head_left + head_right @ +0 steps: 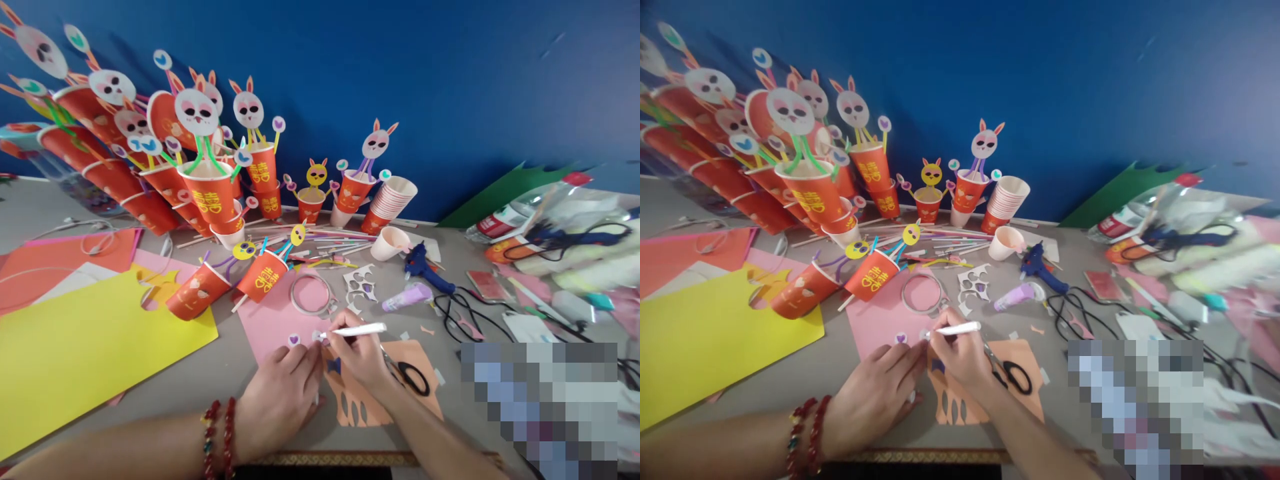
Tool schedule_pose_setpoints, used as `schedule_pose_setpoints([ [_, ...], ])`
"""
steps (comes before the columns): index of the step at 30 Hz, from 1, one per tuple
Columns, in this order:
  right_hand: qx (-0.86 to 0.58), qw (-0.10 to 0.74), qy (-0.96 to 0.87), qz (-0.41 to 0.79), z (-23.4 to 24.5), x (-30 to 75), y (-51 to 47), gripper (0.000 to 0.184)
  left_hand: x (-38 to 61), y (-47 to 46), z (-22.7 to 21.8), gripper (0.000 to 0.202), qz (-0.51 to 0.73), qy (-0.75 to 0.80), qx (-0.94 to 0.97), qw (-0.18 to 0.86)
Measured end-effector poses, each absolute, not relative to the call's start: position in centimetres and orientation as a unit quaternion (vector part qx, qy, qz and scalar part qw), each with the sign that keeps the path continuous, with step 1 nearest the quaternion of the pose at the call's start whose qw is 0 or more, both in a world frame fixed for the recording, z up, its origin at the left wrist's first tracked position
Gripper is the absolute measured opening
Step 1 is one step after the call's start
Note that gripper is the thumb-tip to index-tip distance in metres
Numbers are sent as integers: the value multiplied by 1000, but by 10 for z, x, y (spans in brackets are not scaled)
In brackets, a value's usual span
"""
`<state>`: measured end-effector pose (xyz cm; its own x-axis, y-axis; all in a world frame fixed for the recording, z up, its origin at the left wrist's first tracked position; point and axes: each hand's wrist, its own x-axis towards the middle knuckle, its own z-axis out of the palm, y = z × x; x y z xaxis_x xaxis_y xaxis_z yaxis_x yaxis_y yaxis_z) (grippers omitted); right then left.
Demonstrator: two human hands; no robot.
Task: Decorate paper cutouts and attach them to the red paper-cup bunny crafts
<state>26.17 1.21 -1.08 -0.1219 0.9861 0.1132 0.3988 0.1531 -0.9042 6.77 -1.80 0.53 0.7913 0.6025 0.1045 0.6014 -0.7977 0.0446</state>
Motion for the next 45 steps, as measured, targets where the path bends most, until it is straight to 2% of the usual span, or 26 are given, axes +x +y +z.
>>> schedule_pose_setpoints([
  [5, -541, 366, -668, 357, -9, 262, 13, 15, 68, -16, 6, 53, 51, 317, 947, 10],
  [31, -549, 337, -690, 330, -10, 262, 13, 13, 67, -14, 8, 53, 34, 311, 949, 22],
  [45, -552, 346, -677, 342, -10, 262, 13, 15, 67, -14, 9, 54, 33, 309, 950, 27],
])
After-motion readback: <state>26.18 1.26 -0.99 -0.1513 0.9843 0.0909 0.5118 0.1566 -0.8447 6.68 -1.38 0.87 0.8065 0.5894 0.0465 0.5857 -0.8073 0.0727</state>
